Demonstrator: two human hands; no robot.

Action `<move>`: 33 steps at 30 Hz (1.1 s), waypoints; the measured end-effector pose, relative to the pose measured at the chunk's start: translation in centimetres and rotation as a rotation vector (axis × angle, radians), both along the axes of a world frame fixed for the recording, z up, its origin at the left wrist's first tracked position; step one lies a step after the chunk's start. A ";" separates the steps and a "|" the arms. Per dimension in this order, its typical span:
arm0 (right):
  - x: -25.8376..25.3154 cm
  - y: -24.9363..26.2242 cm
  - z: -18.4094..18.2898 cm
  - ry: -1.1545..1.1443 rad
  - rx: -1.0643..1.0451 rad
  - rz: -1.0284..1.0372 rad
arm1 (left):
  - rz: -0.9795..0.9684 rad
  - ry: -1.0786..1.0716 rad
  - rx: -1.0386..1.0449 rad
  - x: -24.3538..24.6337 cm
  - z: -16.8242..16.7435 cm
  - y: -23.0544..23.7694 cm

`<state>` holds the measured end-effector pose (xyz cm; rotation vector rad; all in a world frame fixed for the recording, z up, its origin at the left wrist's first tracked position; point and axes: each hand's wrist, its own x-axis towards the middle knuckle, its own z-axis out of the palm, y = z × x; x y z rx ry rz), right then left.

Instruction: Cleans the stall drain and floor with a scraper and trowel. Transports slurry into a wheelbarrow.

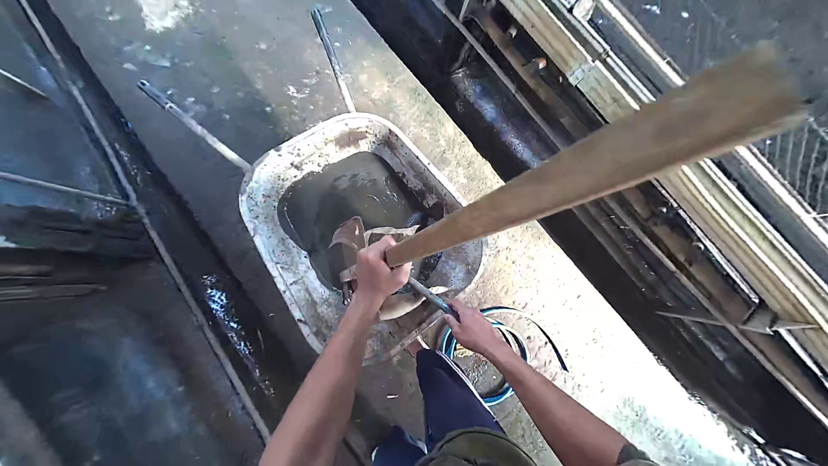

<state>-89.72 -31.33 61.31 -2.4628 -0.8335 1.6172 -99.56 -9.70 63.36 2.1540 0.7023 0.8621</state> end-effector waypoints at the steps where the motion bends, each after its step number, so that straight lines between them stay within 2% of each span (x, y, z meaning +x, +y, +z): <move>1: 0.5 0.7 -0.2 -0.034 0.016 0.035 | -0.047 0.045 0.015 0.8 0.8 0.6; 5: 2.1 5.1 -1.9 -0.099 0.085 0.216 | -0.195 0.213 0.026 3.2 4.9 2.3; 10: 2.6 10.9 -8.1 -0.041 0.283 0.399 | -0.265 0.299 0.074 4.2 8.4 4.0; 14: 4.1 11.4 -13.7 0.013 0.260 0.347 | -0.263 0.329 0.069 3.3 9.3 6.2; 17: 5.7 9.7 -17.3 0.011 0.151 0.355 | -0.212 0.320 0.084 1.8 8.2 8.5; 20: 6.5 8.5 -17.2 0.016 0.056 0.325 | -0.167 0.364 0.067 0.3 6.8 10.3; 25: 2.2 14.4 -12.4 0.183 0.253 0.383 | -0.156 0.297 0.098 -0.7 4.5 10.9; 28: 0.6 16.2 -14.0 0.278 0.242 0.444 | -0.163 0.227 0.143 -0.7 4.9 10.6; 31: 3.1 12.5 -17.1 0.242 0.174 0.387 | -0.146 0.145 0.174 -1.7 5.7 11.0; 33: 5.5 9.9 -17.5 0.184 0.100 0.320 | -0.119 0.143 0.178 -2.8 5.7 11.3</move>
